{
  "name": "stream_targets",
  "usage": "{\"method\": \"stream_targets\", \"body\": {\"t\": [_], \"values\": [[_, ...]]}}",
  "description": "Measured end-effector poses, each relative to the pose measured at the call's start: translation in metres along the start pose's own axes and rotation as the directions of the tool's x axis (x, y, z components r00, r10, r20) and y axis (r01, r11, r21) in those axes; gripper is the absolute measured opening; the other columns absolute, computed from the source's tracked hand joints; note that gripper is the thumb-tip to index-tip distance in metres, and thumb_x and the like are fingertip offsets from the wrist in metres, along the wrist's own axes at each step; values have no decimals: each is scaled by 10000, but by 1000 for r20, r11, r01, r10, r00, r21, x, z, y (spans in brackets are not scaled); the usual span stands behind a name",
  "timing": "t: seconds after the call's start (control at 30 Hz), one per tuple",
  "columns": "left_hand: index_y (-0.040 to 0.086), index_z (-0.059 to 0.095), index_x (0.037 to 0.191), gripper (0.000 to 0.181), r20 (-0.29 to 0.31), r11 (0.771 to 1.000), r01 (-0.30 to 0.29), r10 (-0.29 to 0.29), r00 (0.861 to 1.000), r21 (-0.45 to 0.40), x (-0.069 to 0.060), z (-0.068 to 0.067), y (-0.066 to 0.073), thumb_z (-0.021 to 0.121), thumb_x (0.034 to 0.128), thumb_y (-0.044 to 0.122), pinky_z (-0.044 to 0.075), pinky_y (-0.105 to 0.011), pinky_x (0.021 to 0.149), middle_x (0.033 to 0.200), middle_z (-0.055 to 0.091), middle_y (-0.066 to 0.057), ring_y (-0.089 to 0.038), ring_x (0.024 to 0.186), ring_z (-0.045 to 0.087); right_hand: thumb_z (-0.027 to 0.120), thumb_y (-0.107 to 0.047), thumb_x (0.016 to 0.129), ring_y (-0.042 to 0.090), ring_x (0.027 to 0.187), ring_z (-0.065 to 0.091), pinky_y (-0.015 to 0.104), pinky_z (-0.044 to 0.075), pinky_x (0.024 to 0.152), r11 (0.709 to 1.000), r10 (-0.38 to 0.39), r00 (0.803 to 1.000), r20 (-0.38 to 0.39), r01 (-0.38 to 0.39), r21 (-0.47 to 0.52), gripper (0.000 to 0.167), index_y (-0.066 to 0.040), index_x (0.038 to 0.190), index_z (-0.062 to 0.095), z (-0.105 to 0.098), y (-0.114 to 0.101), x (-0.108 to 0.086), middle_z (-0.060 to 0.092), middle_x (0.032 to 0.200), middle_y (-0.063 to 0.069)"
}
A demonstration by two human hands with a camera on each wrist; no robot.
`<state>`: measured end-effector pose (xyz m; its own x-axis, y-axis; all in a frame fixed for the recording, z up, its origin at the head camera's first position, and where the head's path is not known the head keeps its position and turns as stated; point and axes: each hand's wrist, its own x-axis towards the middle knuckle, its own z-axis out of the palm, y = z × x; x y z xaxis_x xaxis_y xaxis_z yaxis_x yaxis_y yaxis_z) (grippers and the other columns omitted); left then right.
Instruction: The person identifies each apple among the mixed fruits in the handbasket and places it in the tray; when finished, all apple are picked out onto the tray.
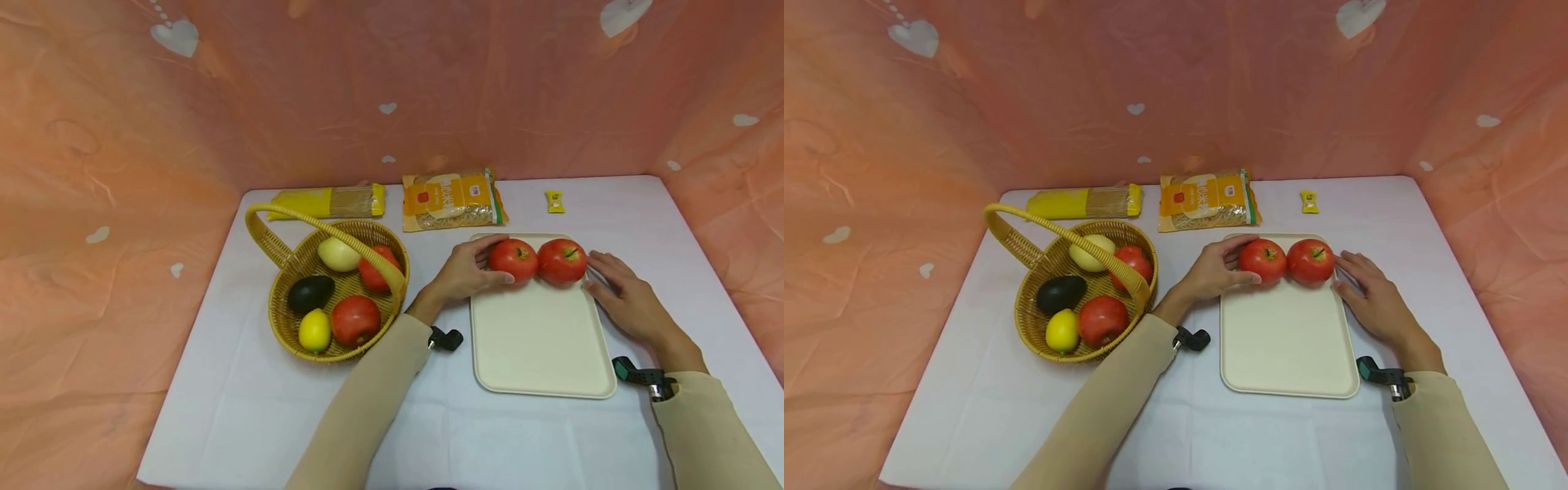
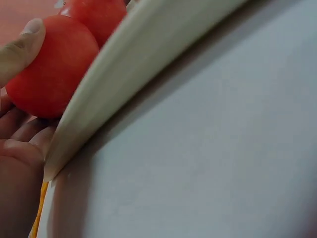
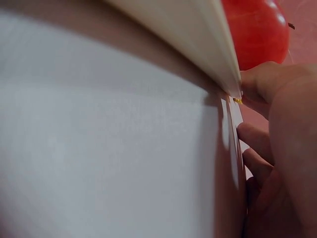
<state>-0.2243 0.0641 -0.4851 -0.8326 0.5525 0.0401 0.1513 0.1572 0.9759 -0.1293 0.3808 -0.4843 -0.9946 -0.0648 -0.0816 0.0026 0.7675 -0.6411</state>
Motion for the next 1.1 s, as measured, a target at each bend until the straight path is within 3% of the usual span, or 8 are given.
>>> {"method": "stream_targets", "body": {"t": [0.33,0.53,0.6,0.7,0.77,0.97,1.03,1.1], "values": [[54,514,1629,883,-73,973,-66,84,994,222,-4,-3,4,956,872,159,482,-216,1192,1635,578,-123,-255,1495,585,537,-335,1159,544,1664,118,862,154,1227,1000,5,1000,7,-5,-6,648,-44,1705,345,1,1,1,232,1779,296],[79,648,1524,737,-116,910,-241,294,949,337,-23,-5,29,960,876,240,449,-216,1223,1526,685,-74,-165,1475,602,530,-352,1160,540,1667,106,863,143,1228,1000,9,1000,10,-9,-8,659,-53,1712,330,0,1,0,220,1785,288],[88,678,1496,684,-66,915,-283,314,947,286,-34,-6,41,951,885,231,460,-205,1207,1491,712,-54,-116,1442,621,529,-354,1159,532,1669,109,857,144,1234,1000,10,1000,7,-10,-12,657,-50,1709,337,0,1,0,225,1785,286],[73,707,1458,622,72,943,-306,299,952,129,-53,-8,59,941,891,170,508,-230,1176,1441,742,-66,-81,1363,672,523,-345,1161,527,1672,99,850,133,1242,1000,8,1000,7,-8,-16,650,-43,1706,339,-1,1,0,224,1783,289],[45,708,1446,599,178,953,-300,291,940,27,-67,-11,70,928,894,115,530,-255,1166,1421,749,-100,-66,1322,693,523,-344,1161,522,1675,92,849,131,1243,1000,10,1000,7,-10,-15,649,-45,1707,338,-1,2,0,223,1784,288],[-66,668,1441,604,388,937,-312,350,853,-158,-110,-31,90,894,883,-22,547,-366,1182,1418,724,-216,-88,1327,695,530,-327,1162,532,1672,92,856,134,1236,1000,-1,1000,8,2,-17,644,-49,1709,335,1,2,0,223,1782,293],[-80,665,1434,600,422,934,-305,356,834,-184,-124,-41,93,890,880,-35,545,-401,1189,1414,721,-232,-118,1340,693,532,-314,1162,544,1666,103,859,138,1232,1000,-12,1000,5,12,-21,638,-42,1706,339,1,2,0,228,1778,299],[-83,664,1430,593,445,938,-288,346,826,-196,-139,-53,94,886,882,-43,549,-431,1186,1410,723,-235,-153,1343,697,530,-309,1163,548,1663,103,861,135,1230,1000,-17,1000,7,17,-24,636,-40,1706,337,0,2,0,226,1778,301]]}}
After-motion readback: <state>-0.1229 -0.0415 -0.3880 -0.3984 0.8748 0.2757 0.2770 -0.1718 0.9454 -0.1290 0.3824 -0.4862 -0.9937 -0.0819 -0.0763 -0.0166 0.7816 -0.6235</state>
